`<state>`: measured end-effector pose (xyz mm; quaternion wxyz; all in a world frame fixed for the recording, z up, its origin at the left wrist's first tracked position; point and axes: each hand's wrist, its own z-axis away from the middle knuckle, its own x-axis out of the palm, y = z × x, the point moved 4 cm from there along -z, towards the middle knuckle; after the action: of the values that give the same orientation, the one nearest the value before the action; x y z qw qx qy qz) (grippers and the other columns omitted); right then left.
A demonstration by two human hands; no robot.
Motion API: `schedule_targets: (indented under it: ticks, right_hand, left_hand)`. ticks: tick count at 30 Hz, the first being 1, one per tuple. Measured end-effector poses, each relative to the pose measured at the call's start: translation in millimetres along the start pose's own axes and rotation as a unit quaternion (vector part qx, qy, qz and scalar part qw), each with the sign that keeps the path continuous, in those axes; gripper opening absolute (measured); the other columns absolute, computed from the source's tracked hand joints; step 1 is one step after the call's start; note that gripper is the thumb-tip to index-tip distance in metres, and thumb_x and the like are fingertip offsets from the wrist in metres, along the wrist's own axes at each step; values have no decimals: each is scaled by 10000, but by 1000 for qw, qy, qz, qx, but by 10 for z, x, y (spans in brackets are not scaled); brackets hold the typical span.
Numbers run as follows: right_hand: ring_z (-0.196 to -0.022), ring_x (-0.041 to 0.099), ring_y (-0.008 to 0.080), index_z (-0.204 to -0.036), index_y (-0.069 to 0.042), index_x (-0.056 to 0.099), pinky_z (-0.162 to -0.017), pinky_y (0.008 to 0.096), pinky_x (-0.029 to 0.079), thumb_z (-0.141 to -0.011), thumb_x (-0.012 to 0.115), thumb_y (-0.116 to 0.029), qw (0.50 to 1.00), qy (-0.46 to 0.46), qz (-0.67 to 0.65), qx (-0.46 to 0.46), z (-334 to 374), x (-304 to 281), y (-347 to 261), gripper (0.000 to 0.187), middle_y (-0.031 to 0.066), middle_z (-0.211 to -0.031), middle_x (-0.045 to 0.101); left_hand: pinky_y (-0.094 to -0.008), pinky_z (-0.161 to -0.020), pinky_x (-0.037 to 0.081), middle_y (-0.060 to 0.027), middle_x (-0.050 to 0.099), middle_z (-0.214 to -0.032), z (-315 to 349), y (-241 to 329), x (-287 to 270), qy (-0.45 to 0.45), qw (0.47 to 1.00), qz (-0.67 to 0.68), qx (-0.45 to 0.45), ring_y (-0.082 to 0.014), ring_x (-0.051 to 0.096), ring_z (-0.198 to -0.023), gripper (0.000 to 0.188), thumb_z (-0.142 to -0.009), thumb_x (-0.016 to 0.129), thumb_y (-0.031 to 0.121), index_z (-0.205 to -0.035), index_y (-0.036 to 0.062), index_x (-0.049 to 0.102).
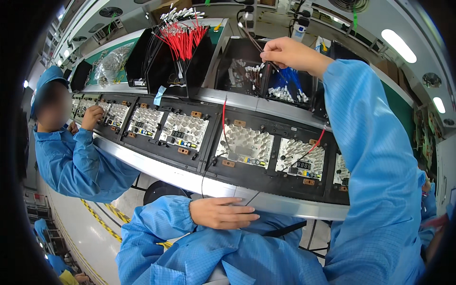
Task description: Test electrical components on circuit boards using multimeter probes on an assembly line.
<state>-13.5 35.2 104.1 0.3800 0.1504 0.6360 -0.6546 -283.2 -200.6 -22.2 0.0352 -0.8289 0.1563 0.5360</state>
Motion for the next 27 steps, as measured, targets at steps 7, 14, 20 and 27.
schedule_targets:
  ticks: [7, 14, 20, 27]
  right_hand:
    - [-594, 398, 30, -784, -35, 557, -539, 220, 327, -915, 619, -229, 989, 40, 56, -134, 933, 59, -745, 242, -51, -632, 452]
    - [-605, 447, 36, -725, -21, 562, -563, 214, 365, -848, 689, -170, 979, 77, 51, -183, 1426, 316, -1233, 231, -30, -635, 504]
    - [-565, 463, 60, -757, -11, 595, -530, 233, 356, -849, 681, -152, 989, 57, 42, -133, 1636, 544, -1385, 190, 9, -630, 538]
    - [-559, 405, 22, -738, 5, 600, -484, 211, 305, -831, 690, -47, 981, 146, -59, -109, 1836, 661, -1233, 140, -12, -605, 528]
  left_hand:
    - [-296, -790, 540, -75, 653, -1156, -136, 7, -769, 110, 976, 179, -64, -229, 642, -1028, 189, -847, 587, 118, -1001, 82, 691]
    - [-284, -766, 523, -124, 655, -1101, -328, -564, -1503, 300, 857, 267, -323, -186, 646, -950, 407, -828, 637, 23, -1231, 4, 582]
    - [-280, -760, 544, -140, 647, -1026, -713, -786, -1521, 415, 846, 249, -226, -186, 629, -934, 246, -893, 600, 64, -1091, -83, 604]
    - [-291, -753, 577, -175, 680, -968, -615, -859, -1362, 456, 833, 223, -220, -193, 671, -832, 139, -858, 628, -7, -972, -86, 643]
